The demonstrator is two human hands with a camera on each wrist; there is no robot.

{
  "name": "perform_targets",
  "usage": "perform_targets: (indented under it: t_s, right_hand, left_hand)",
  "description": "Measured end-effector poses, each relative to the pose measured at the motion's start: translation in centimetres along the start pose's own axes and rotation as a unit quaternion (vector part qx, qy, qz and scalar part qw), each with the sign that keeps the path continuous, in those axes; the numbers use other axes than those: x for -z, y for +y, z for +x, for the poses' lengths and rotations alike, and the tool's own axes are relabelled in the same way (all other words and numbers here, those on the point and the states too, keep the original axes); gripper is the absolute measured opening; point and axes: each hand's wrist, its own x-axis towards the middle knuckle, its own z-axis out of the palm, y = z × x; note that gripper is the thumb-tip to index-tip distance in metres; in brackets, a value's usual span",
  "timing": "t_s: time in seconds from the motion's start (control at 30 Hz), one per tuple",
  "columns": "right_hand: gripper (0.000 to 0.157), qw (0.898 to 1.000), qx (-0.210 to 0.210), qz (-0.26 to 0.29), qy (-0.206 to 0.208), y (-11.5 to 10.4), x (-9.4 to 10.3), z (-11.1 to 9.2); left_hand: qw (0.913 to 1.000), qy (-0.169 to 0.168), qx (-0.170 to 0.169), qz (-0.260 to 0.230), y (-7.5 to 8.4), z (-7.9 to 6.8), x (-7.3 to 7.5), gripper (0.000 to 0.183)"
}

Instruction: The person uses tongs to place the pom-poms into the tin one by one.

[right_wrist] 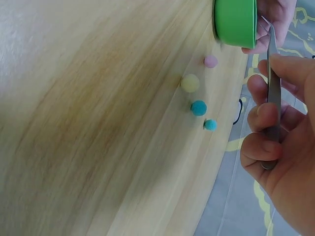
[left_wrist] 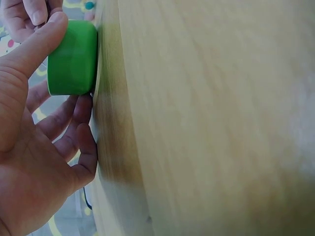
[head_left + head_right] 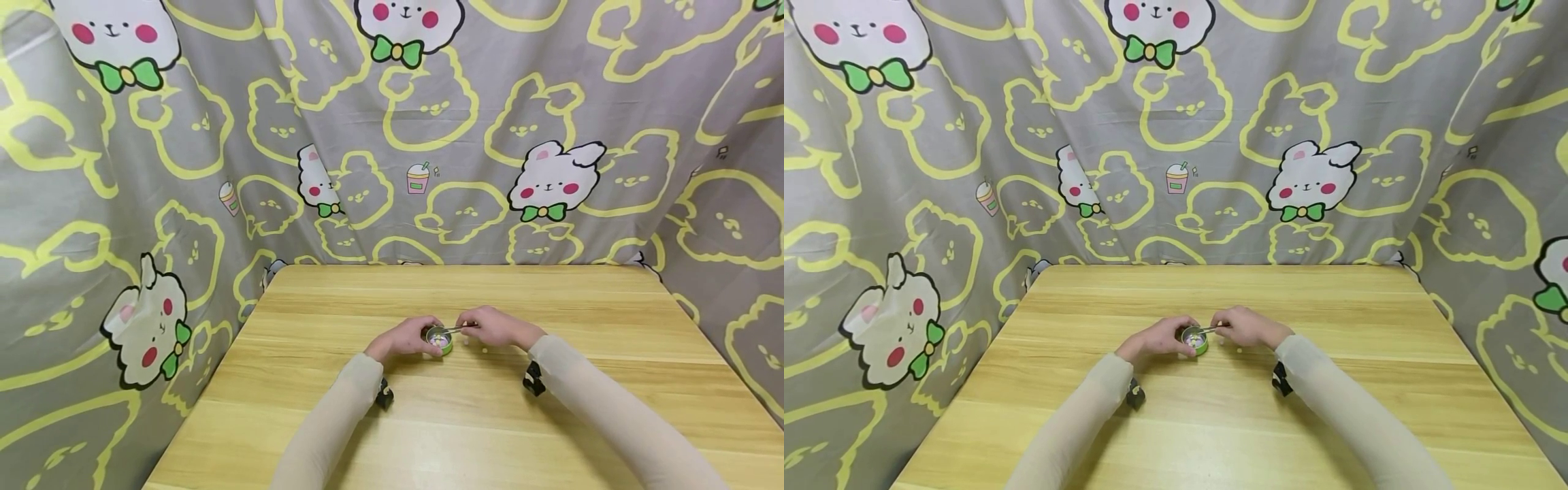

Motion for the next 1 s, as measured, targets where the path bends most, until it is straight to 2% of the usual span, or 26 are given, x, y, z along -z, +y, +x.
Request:
perform_targets:
  t_s: [0.47,1.0]
  right_hand:
    - [0.014,1.000,0.011,0.014,0.014,0.5,0.4,-0.8]
    - [0.016,1.000,-0.012,0.008,0.026,0.9,1.1,-2.2]
  left_hand:
    - [1.0000,0.000,-0.004,-0.002,-0.2,0.1,-0.1,0.051]
    - [1.0000,-0.001,0.007,-0.006,-0.3,0.2,-0.2,0.051]
